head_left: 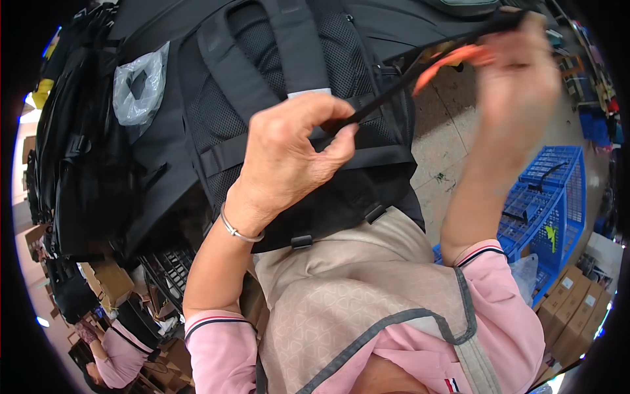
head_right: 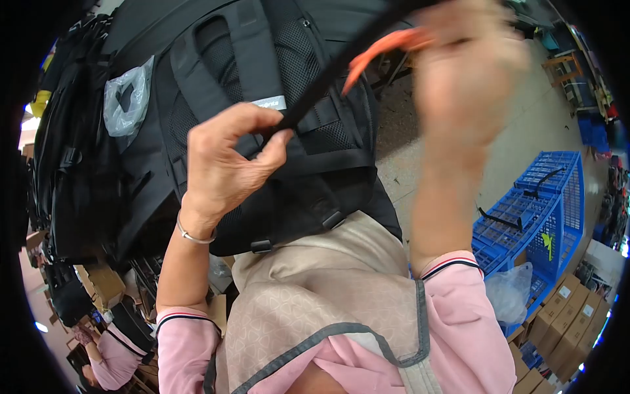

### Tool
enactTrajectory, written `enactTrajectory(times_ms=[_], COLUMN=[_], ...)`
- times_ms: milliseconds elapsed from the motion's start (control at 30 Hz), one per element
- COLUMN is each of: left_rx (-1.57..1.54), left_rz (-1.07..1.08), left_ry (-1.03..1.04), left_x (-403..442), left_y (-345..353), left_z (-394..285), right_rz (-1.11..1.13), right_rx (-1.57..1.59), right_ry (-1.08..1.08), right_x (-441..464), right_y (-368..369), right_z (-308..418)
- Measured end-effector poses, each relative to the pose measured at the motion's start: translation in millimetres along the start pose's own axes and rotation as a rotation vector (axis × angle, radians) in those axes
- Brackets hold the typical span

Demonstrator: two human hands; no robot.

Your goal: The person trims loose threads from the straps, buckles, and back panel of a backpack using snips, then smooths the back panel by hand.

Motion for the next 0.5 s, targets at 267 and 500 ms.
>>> enactTrajectory(times_ms=[267, 500], left_rx=[0.119, 0.045], left_rz=[0.516, 0.691], left_ry=[0.52, 0.415], left_x=[-59.7, -50.8], left_y=[53.0, 61.0], left_z=[-35.2, -25.8], right_rz=[-0.214, 0.016], right_rx=[-0.026, -0.059], right_ry=[-0.061, 0.149], right_x=[41.2, 3.0], right_y=[-85.5, -42.8], right_z=[11.9, -45.9])
Point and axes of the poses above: each hand's wrist, its own x-axis towards the middle knuckle, its own y-axis out of the palm, z = x × y, the point moved 3 cm from there along x, towards the middle knuckle, and after that the axes turned 13 degrees about y, right-handed, at the moved point
